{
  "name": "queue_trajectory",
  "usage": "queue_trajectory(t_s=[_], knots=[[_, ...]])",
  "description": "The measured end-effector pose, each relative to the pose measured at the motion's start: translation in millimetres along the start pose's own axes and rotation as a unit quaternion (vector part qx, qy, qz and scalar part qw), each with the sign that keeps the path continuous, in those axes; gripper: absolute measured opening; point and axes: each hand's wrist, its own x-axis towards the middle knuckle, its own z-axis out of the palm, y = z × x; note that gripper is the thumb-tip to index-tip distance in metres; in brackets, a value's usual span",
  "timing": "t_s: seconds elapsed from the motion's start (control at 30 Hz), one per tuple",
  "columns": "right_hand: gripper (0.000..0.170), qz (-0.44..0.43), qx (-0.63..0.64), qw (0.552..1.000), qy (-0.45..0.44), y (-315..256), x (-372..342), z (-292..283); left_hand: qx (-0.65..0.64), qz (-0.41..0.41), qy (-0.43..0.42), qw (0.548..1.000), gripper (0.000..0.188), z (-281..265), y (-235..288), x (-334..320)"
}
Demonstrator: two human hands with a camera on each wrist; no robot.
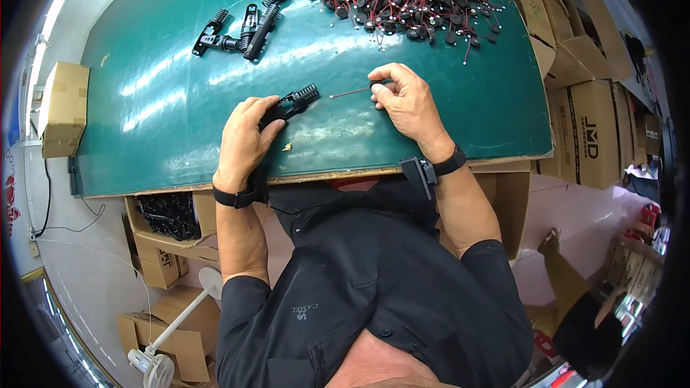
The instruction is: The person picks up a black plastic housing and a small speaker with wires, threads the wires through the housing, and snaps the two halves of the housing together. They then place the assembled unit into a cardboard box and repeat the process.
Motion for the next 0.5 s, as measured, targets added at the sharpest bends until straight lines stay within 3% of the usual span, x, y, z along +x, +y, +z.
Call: queue_trajectory(t_s=[0.1, 0.23, 0.4, 0.5], knots=[[0.017, -0.091, -0.205, 0.974, 0.029, -3.6, 0.5, -1.5, -0.005, 0.002, -0.001, 1.0, 0.043, 0.4, -0.9, 1.0], [0.021, -0.176, -0.312, 0.931, 0.074, 2.4, 1.5, 1.7, -0.013, 0.003, -0.003, 1.0, 0.043, 0.5, -1.8, 0.9], [0.02, -0.184, -0.376, 0.901, 0.115, -1.8, -3.3, 7.0, -0.016, 0.001, -0.003, 1.0, 0.044, 1.4, -4.1, -0.1], [0.02, -0.141, -0.41, 0.898, 0.08, -1.7, -3.9, 6.5, -0.015, 0.0, -0.007, 1.0, 0.043, -1.5, -0.3, -0.8]])
